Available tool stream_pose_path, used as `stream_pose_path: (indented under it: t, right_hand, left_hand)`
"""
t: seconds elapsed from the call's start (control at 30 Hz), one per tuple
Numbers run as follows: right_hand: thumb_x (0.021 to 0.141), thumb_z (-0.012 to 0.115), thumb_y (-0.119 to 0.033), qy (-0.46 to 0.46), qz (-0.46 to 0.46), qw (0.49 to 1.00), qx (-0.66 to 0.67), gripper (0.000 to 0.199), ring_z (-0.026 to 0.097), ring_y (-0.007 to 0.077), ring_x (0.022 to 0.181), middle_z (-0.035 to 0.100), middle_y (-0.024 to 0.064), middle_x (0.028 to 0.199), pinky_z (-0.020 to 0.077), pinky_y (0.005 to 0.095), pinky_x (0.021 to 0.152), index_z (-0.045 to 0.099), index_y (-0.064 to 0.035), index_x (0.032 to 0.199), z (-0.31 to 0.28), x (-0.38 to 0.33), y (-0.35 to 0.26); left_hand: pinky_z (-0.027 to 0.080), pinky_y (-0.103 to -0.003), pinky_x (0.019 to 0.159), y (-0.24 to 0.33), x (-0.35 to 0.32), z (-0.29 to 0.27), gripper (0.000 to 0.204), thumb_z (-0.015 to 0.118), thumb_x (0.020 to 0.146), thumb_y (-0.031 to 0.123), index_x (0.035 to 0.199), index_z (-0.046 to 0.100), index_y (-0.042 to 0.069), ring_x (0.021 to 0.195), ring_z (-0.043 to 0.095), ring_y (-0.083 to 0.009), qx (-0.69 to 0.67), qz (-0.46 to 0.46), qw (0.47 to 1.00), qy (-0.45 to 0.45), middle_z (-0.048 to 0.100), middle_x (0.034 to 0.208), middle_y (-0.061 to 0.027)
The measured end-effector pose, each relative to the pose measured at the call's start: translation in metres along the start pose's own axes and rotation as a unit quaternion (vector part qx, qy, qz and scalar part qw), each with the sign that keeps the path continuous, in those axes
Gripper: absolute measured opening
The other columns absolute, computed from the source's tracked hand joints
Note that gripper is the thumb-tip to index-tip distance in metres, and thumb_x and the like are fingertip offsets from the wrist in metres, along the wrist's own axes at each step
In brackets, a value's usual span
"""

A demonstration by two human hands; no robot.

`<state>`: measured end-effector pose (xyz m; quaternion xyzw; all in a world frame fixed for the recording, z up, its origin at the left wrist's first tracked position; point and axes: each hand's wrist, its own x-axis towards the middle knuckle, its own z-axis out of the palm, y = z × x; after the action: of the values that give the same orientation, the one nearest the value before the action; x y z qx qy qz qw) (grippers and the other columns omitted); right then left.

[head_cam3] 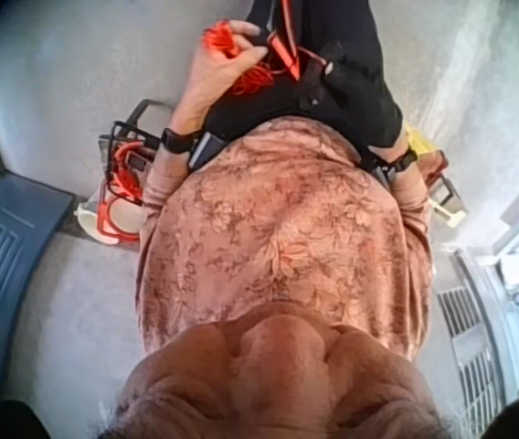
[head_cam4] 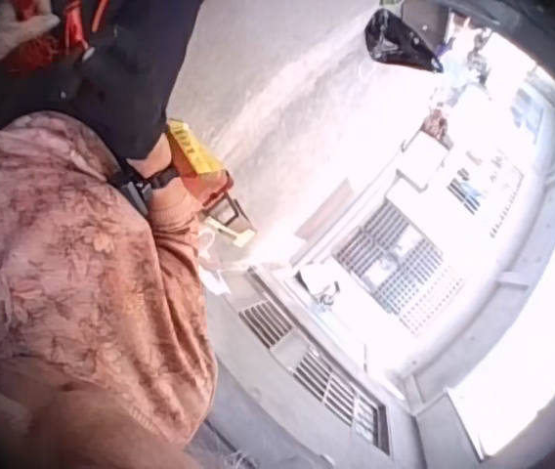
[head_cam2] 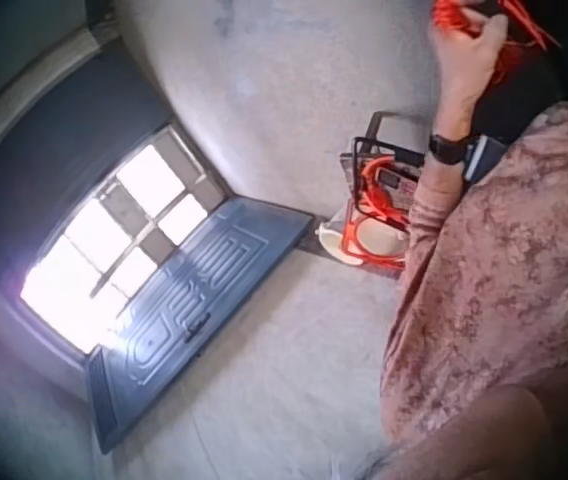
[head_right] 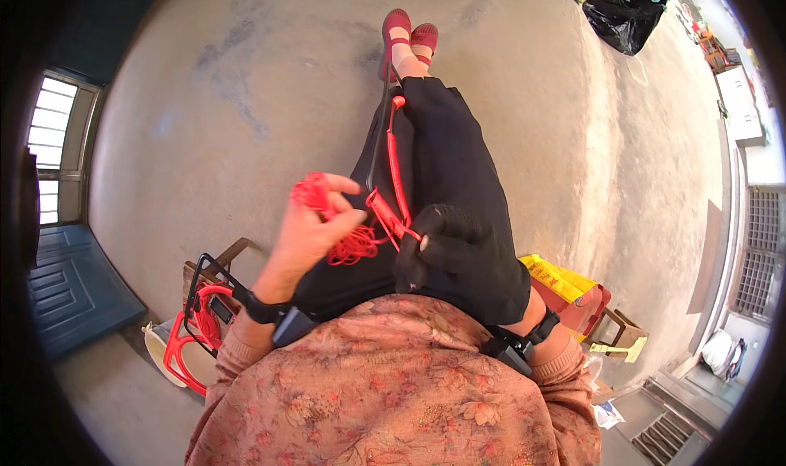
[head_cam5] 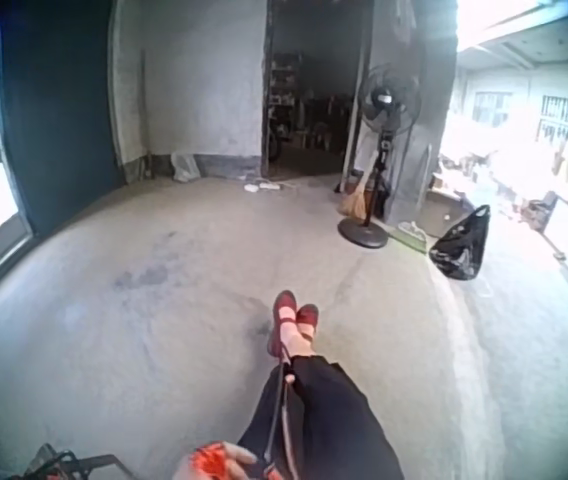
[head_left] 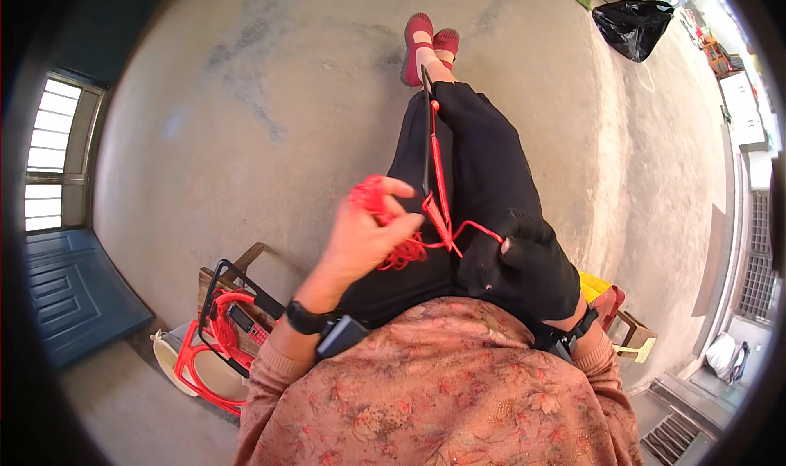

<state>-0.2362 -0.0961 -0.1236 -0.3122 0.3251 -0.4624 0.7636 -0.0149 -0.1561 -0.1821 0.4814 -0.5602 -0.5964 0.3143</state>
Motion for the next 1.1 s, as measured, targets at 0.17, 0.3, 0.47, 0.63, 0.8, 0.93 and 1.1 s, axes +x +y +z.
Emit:
stream_pose_path:
  t: [0.17,0.3,0.47,0.63,0.8,0.93,1.1]
  right_hand:
    - [0.092,0.055,-0.01,-0.026,0.072,0.989,0.126,0.009,0.058,0.0194,0.071,0.057,0.0065,0.073,0.0476,0.0338,0.069,0.055,-0.0051,0.083,-0.01,-0.012,-0.004]
    - [0.085,0.061,-0.004,-0.002,-0.103,0.969,-0.226,0.005,0.056,0.0216,0.067,0.054,0.0066,0.074,0.0448,0.0319,0.064,0.056,-0.004,0.083,-0.001,-0.015,-0.021]
    - [0.084,0.064,-0.015,0.217,-0.014,0.969,-0.116,0.013,0.057,0.0297,0.068,0.06,0.0109,0.082,0.0468,0.0352,0.066,0.061,-0.0044,0.091,-0.029,0.034,-0.02]
    - [0.085,0.065,-0.021,0.166,-0.13,0.741,-0.638,0.019,0.065,0.027,0.082,0.066,0.0134,0.089,0.0508,0.0359,0.073,0.066,-0.0065,0.096,-0.043,0.06,0.021]
    - [0.084,0.064,-0.018,0.126,-0.022,0.86,-0.494,0.023,0.066,0.0287,0.085,0.065,0.0172,0.096,0.0519,0.0361,0.076,0.066,-0.0037,0.102,-0.047,0.076,0.048]
    - [0.086,0.057,-0.01,0.124,-0.201,0.74,-0.63,0.031,0.063,0.0314,0.102,0.063,0.0188,0.114,0.0508,0.0373,0.087,0.064,-0.0025,0.116,-0.064,0.058,0.028]
    - [0.092,0.054,-0.015,0.068,-0.158,0.6,-0.782,0.047,0.05,0.0276,0.127,0.053,0.0151,0.136,0.0383,0.0375,0.108,0.049,-0.0011,0.136,-0.105,-0.068,0.028]
  left_hand:
    - [0.045,-0.027,0.054,-0.007,0.008,0.035,0.027,0.08,0.068,0.013,0.082,0.06,0.002,0.051,0.046,-0.008,0.153,0.068,0.975,0.146,0.048,0.052,-0.0026]
    - [0.045,-0.026,0.058,-0.013,0.008,0.025,0.031,0.08,0.07,0.013,0.091,0.061,0.002,0.056,0.049,-0.0077,0.174,0.052,0.977,0.109,0.053,0.059,-0.0007]
    - [0.05,-0.027,0.069,-0.008,0.01,-0.014,0.03,0.069,0.085,0.008,0.113,0.059,0.002,0.082,0.061,-0.0093,-0.231,0.055,0.966,0.098,0.066,0.097,-0.0054]
    - [0.05,-0.034,0.07,-0.009,0.018,-0.018,0.022,0.063,0.083,0.004,0.105,0.061,0.001,0.083,0.063,-0.0216,0.171,0.103,0.97,0.138,0.063,0.092,-0.0107]
    - [0.049,-0.04,0.073,-0.023,0.027,0.022,0.029,0.068,0.073,0.003,0.102,0.063,0.001,0.083,0.061,-0.0339,0.444,0.149,0.882,0.043,0.062,0.092,-0.0164]
    - [0.051,-0.035,0.066,-0.016,0.027,0.009,0.036,0.069,0.078,0.003,0.113,0.061,0.001,0.076,0.063,-0.0269,0.324,0.187,0.923,0.087,0.065,0.093,-0.0115]
    - [0.049,-0.022,0.057,0.028,-0.003,-0.004,0.049,0.06,0.094,0.028,0.133,0.048,0.001,0.08,0.063,-0.0195,-0.262,-0.068,0.956,-0.109,0.062,0.114,-0.0137]
